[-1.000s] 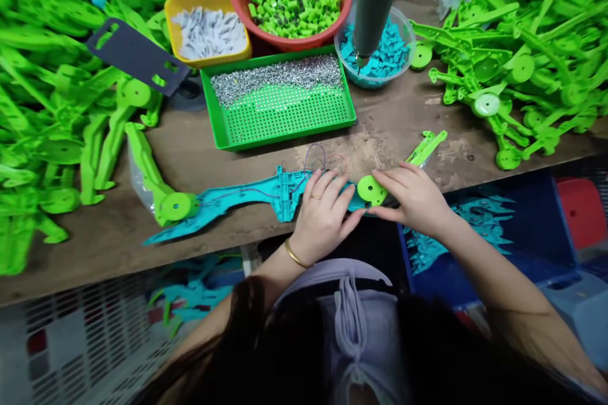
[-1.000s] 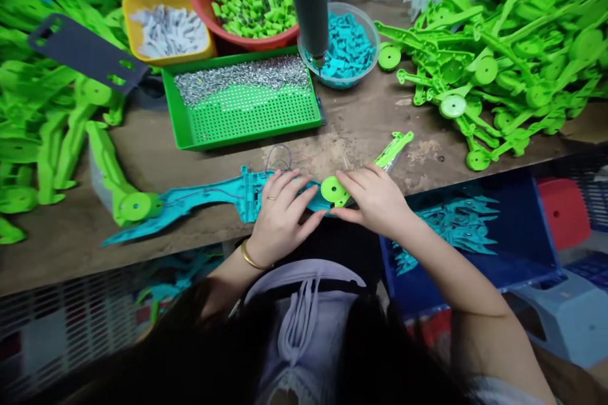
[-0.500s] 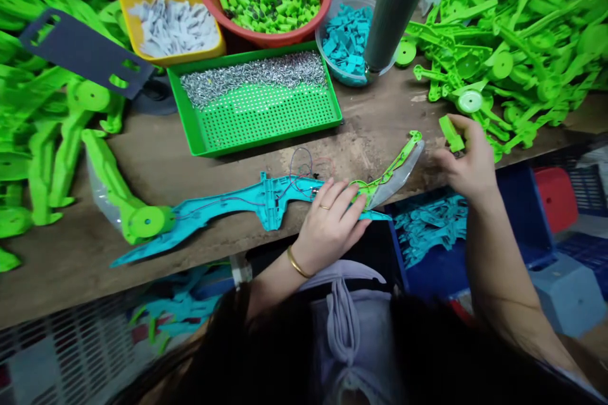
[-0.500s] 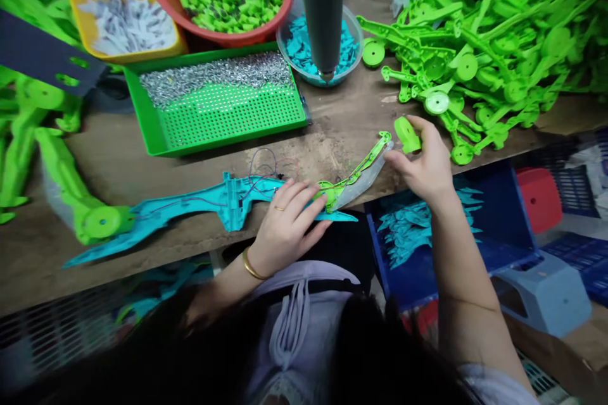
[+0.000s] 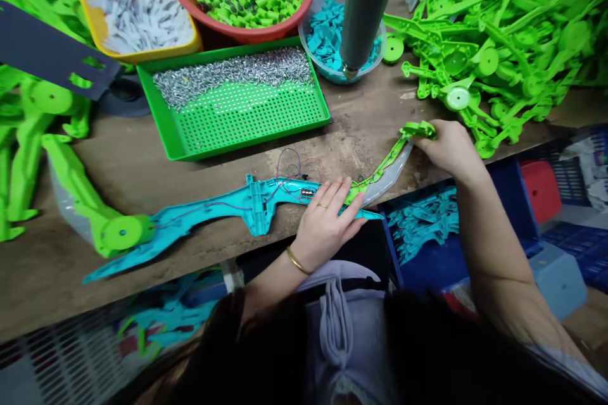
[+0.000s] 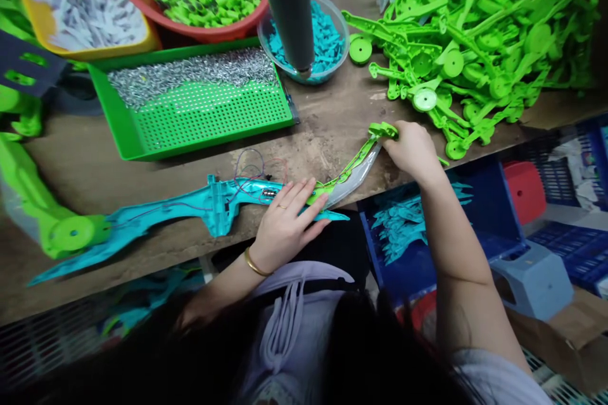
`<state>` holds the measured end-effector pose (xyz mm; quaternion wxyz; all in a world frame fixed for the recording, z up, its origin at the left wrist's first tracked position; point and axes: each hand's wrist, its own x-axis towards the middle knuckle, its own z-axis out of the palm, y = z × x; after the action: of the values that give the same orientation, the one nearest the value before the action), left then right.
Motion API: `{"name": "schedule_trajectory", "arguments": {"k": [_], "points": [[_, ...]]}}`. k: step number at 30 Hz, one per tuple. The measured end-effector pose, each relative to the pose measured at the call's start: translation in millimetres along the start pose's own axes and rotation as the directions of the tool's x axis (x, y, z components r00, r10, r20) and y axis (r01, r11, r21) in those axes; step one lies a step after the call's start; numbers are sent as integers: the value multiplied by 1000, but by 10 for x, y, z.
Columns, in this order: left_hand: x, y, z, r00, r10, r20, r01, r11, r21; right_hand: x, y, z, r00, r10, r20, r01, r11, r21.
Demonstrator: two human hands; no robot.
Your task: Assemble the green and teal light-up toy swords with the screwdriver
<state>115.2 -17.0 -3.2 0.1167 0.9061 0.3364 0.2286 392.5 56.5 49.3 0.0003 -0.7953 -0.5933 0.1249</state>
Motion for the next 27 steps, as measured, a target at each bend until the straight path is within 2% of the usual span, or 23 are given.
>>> {"name": "schedule_trajectory", "arguments": {"k": [3,11,14,17,20,22,24,27], "points": [[5,-13,4,999,19,-26,-19,1000,8,31,-12,-7,1000,-5,-26,7,999,54],[-1,-5,26,999,7,-35,-7,1000,0,93,-72,59,1000,17,25,-16,998,-55],[14,9,2,1000,-7,-24,7,1000,9,37,-61,4,1000,-2,12,3,998,-59],[44,31,-41,1000,-16,5,16,1000,24,-95,-73,-126,997,-77,-15,77,995,66],[82,59,-83,999,-36,37,35,999,26,-240,-87,-233,979,-176,-101,196,950,241],[108,76,-106,998,-46,47,45,999,28,-300,-82,-248,971,-184,-150,223,925,307],[135,90,-124,998,-49,49,47,998,41,-323,-65,-218,980,-137,-146,177,930,321],[170,111,-135,998,-41,41,38,997,64,-315,-34,-132,996,-69,-62,83,962,262]]}}
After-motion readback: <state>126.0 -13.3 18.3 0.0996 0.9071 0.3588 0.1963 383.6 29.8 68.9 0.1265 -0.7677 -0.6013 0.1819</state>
